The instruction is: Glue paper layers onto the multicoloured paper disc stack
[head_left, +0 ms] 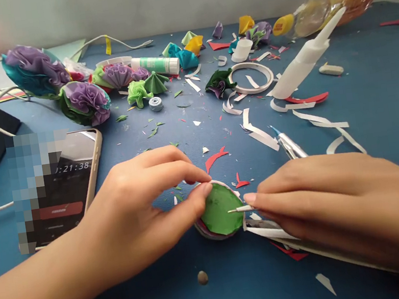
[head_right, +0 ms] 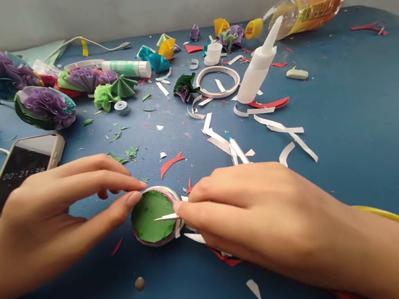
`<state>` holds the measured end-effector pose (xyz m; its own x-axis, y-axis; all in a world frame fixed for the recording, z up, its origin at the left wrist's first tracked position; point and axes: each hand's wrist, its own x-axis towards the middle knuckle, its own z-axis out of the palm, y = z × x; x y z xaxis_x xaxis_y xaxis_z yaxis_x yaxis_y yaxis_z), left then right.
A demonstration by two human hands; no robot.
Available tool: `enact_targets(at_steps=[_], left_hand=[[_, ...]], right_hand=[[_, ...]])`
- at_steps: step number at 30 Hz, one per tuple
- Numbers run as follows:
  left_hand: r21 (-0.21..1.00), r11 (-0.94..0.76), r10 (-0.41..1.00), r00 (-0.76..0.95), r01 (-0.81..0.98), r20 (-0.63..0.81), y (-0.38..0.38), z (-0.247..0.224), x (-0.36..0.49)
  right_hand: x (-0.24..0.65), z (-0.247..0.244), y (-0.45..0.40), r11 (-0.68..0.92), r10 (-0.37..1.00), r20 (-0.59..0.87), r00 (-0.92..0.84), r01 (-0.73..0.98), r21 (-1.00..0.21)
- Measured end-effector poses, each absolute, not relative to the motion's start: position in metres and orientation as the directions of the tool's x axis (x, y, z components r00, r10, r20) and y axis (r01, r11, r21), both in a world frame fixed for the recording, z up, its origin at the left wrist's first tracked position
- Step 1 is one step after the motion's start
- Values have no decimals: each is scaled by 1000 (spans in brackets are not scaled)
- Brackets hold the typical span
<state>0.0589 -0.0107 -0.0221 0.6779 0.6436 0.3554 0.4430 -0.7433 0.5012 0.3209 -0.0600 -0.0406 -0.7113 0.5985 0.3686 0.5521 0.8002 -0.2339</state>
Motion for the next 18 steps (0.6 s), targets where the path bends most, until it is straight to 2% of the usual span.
enact_targets(at_steps=[5,11,13,15,18], left_hand=[[505,-748,640,670,432,375,-13,-25,58],[486,-759,630,677,433,380,-8,-16,54],[502,-744,641,682,440,352,-6,-9,55],[491,-754,621,718,437,314,-4,-1,60],[364,-845,495,830,392,256,3,9,71]], right_hand=[[322,-45,-71,795,603,360,-712,576,-192],[335,-48,-65,709,646,489,-586,698,-101],[337,-50,-56,688,661,480,-577,722,-80],[337,-54,-47,709,664,435,-609,698,-105],[333,-60,-38,730,667,399,-629,660,-181]])
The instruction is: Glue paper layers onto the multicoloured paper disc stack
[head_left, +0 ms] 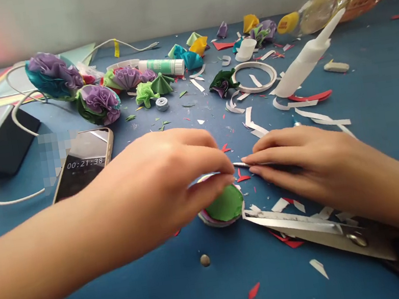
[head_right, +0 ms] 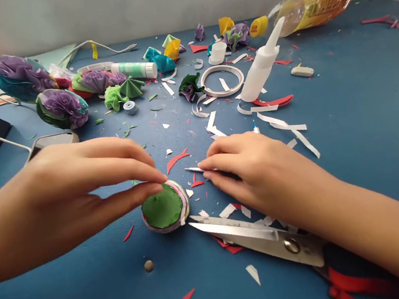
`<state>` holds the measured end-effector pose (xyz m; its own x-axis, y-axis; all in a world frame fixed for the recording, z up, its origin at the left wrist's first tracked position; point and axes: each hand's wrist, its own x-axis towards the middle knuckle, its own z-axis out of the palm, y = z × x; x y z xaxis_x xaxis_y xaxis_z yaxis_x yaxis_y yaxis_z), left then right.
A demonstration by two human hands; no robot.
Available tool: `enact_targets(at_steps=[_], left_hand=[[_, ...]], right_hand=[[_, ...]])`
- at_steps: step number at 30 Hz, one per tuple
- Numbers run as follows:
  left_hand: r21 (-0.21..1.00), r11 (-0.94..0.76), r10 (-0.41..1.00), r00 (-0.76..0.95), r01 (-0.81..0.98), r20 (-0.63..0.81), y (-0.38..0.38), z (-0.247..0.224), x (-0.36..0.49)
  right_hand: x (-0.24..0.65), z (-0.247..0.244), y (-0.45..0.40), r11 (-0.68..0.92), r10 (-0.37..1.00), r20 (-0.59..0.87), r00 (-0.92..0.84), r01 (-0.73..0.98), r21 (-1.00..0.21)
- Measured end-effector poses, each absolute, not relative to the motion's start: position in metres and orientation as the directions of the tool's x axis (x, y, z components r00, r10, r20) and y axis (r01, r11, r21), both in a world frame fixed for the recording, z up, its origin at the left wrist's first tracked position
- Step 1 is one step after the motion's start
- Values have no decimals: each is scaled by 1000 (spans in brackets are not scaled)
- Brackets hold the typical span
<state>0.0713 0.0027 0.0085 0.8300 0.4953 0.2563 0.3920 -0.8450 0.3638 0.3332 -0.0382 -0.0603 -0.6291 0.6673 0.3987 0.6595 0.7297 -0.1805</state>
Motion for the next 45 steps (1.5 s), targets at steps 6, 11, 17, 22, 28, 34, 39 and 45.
enact_targets(at_steps=[6,11,17,22,28,34,39,45], left_hand=[[383,-838,429,903,389,22,22,12,88],[437,-815,428,904,381,9,27,7,90],[503,-795,374,927,338,-31,34,3,91],[521,-780,356,931,345,-84,37,-1,88],[608,-692,413,904,389,-109,40,-1,85],[665,-630,427,894,402,-136,43,4,84],[650,-627,441,883,429,-158,37,3,87],[644,-640,482,872,420,-90,30,4,93]], right_hand=[[331,-57,-42,717,653,499,-570,677,-164],[324,-46,-56,827,536,523,-663,536,-168],[314,-48,-64,863,502,432,-750,468,-191],[314,-49,-63,854,519,415,-747,464,-233],[314,-48,-62,862,508,402,-762,448,-238],[315,-50,-63,858,514,408,-755,452,-244],[314,-49,-64,852,523,404,-750,455,-258],[315,-48,-66,848,530,396,-750,455,-272]])
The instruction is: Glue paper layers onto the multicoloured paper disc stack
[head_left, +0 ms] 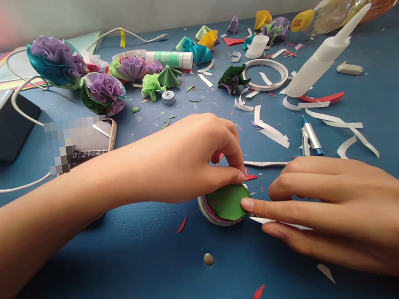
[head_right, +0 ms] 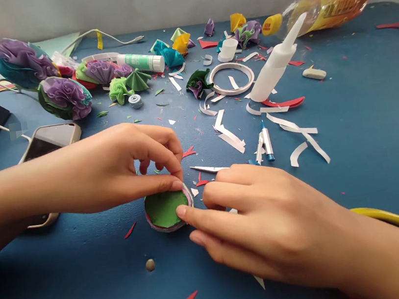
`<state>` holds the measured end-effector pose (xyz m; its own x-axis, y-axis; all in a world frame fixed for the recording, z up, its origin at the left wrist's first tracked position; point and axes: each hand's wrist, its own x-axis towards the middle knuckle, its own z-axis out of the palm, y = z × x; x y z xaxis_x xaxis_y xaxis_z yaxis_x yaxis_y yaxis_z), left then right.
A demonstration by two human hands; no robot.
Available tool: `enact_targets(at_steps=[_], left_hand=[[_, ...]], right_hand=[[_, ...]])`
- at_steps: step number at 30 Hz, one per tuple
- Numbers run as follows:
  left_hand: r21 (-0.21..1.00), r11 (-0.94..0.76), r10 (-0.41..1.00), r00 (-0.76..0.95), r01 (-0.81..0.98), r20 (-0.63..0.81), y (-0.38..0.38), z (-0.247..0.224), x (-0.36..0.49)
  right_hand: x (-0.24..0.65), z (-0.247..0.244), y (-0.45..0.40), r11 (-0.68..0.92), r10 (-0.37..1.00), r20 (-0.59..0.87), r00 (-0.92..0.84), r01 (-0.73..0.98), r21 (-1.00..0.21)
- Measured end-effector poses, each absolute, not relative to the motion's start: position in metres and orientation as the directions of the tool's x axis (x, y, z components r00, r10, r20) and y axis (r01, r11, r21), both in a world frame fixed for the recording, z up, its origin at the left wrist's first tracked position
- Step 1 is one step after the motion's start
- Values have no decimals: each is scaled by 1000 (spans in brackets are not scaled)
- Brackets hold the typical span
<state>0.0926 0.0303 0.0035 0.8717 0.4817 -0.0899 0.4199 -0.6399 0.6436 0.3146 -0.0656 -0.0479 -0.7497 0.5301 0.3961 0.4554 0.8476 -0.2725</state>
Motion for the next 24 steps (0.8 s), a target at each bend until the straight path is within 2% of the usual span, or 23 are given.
enact_targets(at_steps=[5,10,14,20,24], left_hand=[[700,-490,553,806,520,-212,32,1,92],[745,-338,593,745,575,-306,43,2,87],[736,-331,604,732,591,-316,50,9,82],[728,-397,580,767,559,-272,44,15,80],[754,-384,606,762,532,-229,38,10,84]], right_hand=[[313,-47,-66,852,523,406,-750,461,-246],[312,-47,-65,842,539,392,-745,467,-270],[312,-48,-64,839,544,406,-735,472,-269],[312,-48,-65,842,538,397,-744,459,-282],[312,-47,-64,845,534,395,-748,458,-274]])
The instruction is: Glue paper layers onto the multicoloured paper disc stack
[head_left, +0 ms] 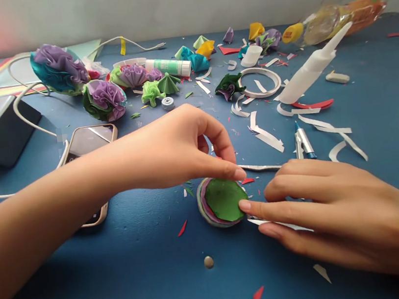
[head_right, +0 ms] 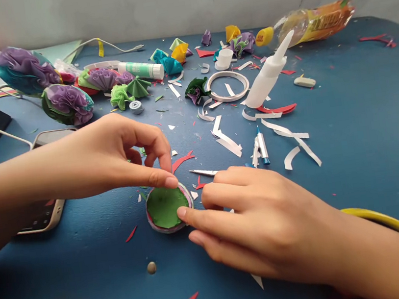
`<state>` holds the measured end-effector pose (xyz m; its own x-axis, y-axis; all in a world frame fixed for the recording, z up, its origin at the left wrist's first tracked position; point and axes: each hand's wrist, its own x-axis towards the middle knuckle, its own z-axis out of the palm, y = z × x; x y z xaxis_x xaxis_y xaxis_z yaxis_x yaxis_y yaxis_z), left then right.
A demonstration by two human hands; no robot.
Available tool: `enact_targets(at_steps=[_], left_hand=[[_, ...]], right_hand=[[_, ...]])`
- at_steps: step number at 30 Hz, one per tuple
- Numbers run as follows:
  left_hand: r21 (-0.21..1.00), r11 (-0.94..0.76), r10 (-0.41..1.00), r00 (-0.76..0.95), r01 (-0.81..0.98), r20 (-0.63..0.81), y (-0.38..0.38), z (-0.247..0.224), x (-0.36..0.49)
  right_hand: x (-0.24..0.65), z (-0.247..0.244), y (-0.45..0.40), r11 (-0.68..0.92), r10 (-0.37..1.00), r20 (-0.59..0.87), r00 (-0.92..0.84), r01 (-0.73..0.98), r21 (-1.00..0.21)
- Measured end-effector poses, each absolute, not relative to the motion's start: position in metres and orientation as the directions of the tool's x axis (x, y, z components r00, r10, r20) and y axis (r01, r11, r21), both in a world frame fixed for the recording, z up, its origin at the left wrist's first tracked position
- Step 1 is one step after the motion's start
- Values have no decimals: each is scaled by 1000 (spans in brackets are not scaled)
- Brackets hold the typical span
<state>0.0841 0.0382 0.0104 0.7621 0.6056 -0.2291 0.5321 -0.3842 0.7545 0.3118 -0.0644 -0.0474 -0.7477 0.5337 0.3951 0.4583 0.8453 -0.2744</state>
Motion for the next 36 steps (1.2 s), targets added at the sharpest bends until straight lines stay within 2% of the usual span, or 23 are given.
enact_targets(at_steps=[4,13,18,23,26,32,36], left_hand=[[775,-428,633,766,465,-110,36,6,84],[671,-560,600,796,486,-75,27,6,90],[738,-502,557,822,450,-122,33,0,89],[727,-467,517,822,504,-238,36,0,88],[730,-455,519,817,511,-249,33,-1,90],[721,-512,609,789,468,-79,30,-2,92],[748,-491,629,775,447,-51,32,0,92]], right_hand=[[311,-48,-63,850,527,402,-749,456,-264],[313,-49,-67,849,528,398,-750,457,-266],[314,-48,-64,847,530,400,-747,453,-277],[312,-46,-62,846,533,407,-742,457,-276],[312,-47,-63,847,532,409,-742,454,-277],[311,-48,-64,848,530,409,-743,457,-269],[311,-48,-64,854,520,409,-750,450,-260]])
